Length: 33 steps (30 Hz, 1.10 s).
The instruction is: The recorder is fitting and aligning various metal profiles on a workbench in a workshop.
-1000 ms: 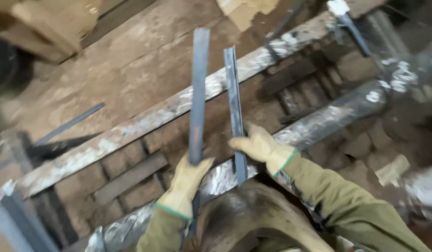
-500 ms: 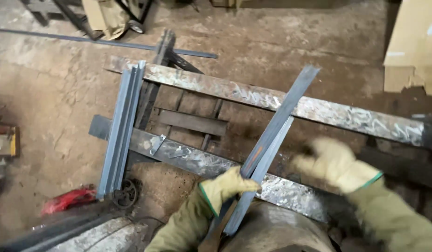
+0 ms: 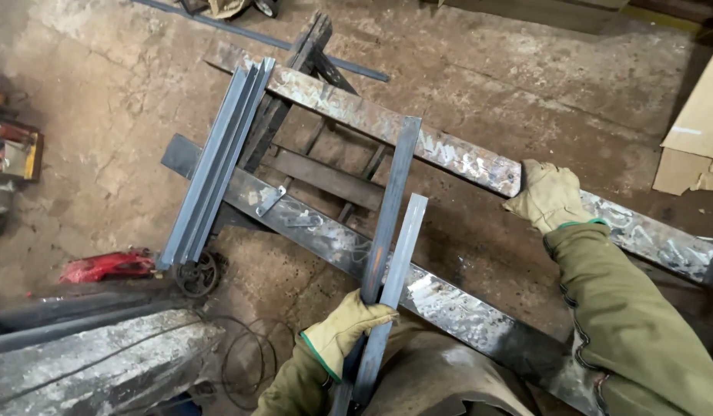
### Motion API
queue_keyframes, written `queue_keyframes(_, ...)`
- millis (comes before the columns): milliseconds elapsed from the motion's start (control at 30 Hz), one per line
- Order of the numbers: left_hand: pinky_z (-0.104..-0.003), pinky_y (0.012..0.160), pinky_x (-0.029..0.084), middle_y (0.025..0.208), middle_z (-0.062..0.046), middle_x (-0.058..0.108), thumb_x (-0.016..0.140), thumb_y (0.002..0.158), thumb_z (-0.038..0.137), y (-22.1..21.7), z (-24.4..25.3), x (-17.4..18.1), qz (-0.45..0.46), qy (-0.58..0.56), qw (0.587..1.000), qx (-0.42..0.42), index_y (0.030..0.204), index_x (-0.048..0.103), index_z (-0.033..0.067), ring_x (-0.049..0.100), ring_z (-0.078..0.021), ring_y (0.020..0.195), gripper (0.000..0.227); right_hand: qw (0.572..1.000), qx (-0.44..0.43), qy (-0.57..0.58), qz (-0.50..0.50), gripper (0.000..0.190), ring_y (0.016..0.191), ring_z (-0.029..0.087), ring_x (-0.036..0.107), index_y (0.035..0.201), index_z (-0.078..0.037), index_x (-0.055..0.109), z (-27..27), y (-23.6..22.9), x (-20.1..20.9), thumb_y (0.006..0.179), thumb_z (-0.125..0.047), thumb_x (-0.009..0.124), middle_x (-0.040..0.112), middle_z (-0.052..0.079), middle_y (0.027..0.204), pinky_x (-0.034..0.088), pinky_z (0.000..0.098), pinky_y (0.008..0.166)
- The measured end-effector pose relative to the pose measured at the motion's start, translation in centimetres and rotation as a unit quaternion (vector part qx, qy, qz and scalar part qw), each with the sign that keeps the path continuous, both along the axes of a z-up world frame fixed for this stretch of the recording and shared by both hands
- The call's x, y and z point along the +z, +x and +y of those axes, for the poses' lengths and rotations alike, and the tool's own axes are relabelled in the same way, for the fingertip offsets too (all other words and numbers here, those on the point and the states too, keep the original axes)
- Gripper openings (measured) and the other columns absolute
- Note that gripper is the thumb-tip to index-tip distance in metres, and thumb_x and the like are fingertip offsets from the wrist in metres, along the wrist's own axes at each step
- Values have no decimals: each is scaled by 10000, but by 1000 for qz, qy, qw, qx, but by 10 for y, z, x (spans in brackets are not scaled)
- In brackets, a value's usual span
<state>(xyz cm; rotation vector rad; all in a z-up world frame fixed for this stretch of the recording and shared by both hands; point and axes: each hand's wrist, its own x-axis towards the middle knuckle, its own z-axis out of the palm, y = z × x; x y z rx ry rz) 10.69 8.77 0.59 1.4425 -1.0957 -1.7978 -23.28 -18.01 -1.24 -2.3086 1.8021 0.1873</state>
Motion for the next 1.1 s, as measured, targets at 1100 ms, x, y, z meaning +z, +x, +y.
queue_keyframes(1100,-308,467,432,732,-78,742,885,728,202,22,-48,-114,-164,94,969,-157,968,795,-11,567,-126,533,333,983,-176,5,46,603,1162,345,643,1094,-125,710,111,-196,20,601,-391,933,719,136,1127,424,525,1070)
